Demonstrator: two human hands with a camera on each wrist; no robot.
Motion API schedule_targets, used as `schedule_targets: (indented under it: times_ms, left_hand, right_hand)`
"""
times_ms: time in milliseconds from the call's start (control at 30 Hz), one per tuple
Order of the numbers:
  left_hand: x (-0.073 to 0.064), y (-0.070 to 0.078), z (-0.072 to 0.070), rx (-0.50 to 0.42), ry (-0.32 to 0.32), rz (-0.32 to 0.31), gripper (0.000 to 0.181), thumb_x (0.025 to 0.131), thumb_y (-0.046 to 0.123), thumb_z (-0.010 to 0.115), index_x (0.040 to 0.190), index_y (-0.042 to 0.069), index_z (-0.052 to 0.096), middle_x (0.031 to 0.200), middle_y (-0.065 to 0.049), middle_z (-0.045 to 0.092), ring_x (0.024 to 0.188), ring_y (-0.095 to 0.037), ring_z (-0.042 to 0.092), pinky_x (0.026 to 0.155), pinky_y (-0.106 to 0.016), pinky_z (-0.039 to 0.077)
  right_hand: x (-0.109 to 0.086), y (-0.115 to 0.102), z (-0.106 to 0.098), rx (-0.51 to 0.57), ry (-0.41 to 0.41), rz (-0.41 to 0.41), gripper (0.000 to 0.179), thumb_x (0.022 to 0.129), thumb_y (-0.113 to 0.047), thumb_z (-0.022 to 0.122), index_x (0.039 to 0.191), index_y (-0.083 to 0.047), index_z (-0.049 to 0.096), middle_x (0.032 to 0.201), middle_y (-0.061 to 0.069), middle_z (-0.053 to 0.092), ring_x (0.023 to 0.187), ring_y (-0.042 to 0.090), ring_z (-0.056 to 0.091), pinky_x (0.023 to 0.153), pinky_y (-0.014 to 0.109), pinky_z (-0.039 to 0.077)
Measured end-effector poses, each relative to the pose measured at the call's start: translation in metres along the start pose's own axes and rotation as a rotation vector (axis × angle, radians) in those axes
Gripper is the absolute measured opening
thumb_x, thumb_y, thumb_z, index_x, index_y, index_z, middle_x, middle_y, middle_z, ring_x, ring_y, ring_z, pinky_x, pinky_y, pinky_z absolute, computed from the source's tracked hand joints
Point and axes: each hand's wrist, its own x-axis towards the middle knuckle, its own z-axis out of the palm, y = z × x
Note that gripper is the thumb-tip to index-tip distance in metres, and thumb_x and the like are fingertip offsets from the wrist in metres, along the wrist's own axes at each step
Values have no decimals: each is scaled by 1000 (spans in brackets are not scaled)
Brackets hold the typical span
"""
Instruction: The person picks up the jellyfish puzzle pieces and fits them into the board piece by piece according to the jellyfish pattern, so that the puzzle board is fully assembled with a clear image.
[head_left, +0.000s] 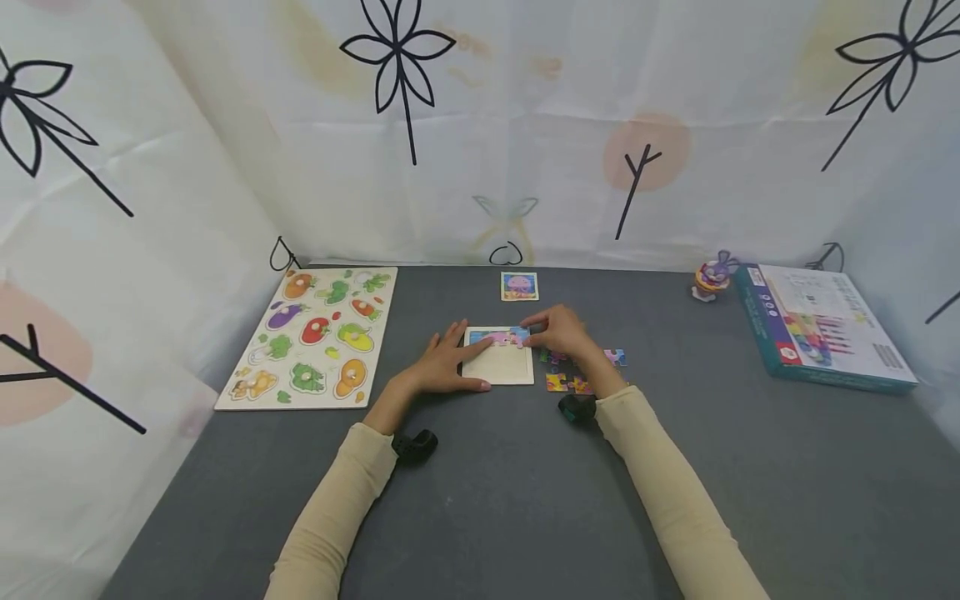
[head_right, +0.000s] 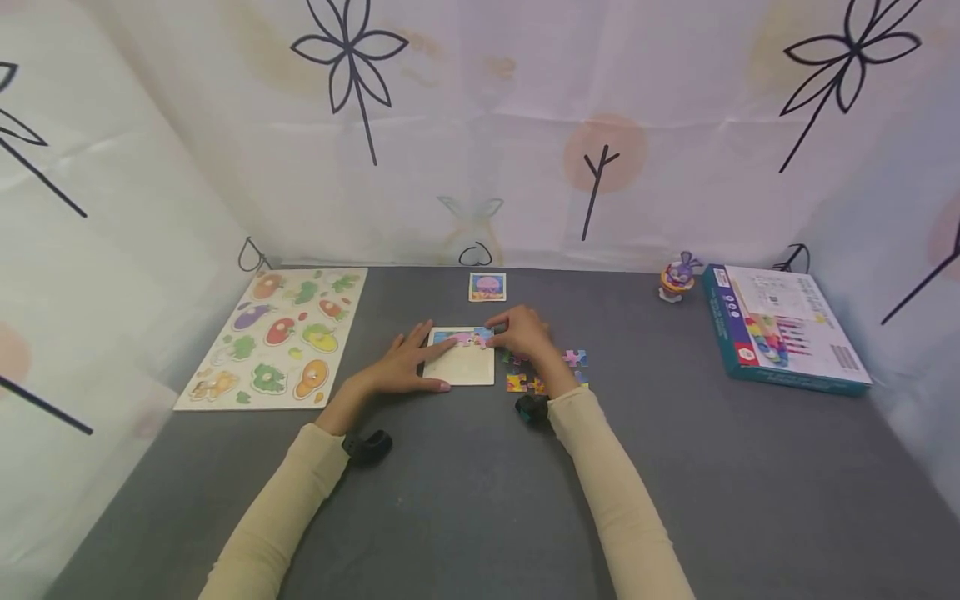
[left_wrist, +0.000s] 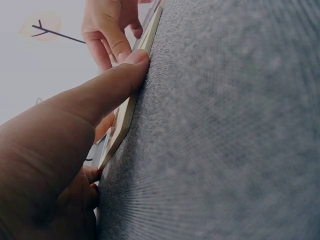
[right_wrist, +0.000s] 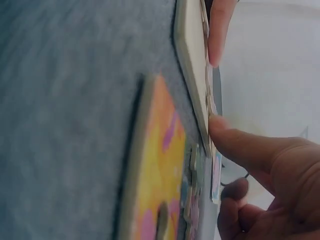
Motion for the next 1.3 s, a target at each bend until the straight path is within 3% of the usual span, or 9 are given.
schedule_targets:
  times_ms: [200,333,467,700,867,1000,1133,1233,1300]
  left_hand:
    - [0,1,-1,-7,-5,5,83,80,53,63,147,29,21,155,-18,-1,143,-35,-4,111,-57,-2]
    - [-1,1,-1,-2,-6,-1,83,80,52,63,147,29,21,155,-17,-1,143,-34,-4,111,-57,-2]
    - [-1,3,-2,-8,-9,-6,83,80,52,63,147,30,20,155,-16,-2,143,-32,-6,111,-56,-3]
    - [-1,4,-1,0,0,9,82,80,52,63,147,28,21,155,-17,-1,143,-33,-4,111,-56,-2]
    - [0,5,0,-5,3,3,82,80,51,64,147,28,22,155,-17,0,143,-33,-4,111,-56,-2]
    - [1,4,0,-10,-1,9,84,80,53,63,148,28,19,155,-17,-2,143,-33,-5,111,-56,-3]
    - [-1,-2,-1,-38,2,38,93,78,52,65,149,25,11,155,-16,-1,143,-33,-4,112,-55,0]
    - [-7,-11,-3,-80,-2,62,94,78,47,68,149,18,13,155,-14,4,143,-32,-1,112,-55,3]
    - [-13,-16,-4,-107,-4,78,90,80,42,68,148,12,17,155,-13,7,143,-32,1,112,-54,5]
  right_hand:
    - [2,-2,4,-44,-15,6,41,76,-26,75,115,-18,67,45,-5,33,45,14,37,70,42,32]
    - [2,-5,7,-108,-11,11,38,75,-33,75,112,-22,69,52,-2,50,69,22,49,80,52,35]
    - [2,-10,9,-175,-23,20,36,76,-36,74,110,-24,70,82,4,69,98,30,53,93,63,27]
    - [-4,-25,7,-300,-36,54,31,78,-33,72,106,-21,71,118,4,65,117,35,45,99,64,20]
    - [-5,-26,7,-358,-12,37,26,78,-35,71,101,-23,73,116,4,65,111,33,49,93,63,27]
    - [-6,-12,3,-242,-31,-17,32,79,-33,71,108,-19,70,94,7,71,82,25,58,89,57,35]
    - [-14,12,-11,-50,-43,-83,37,82,-24,70,116,-9,65,43,2,44,41,12,35,54,33,39]
    - [-25,25,-22,26,-60,-75,36,82,-18,69,114,-2,65,38,-5,31,38,9,23,44,26,29]
    - [-30,31,-27,18,-72,-66,33,81,-17,70,111,-1,67,39,-3,37,40,9,23,46,25,30]
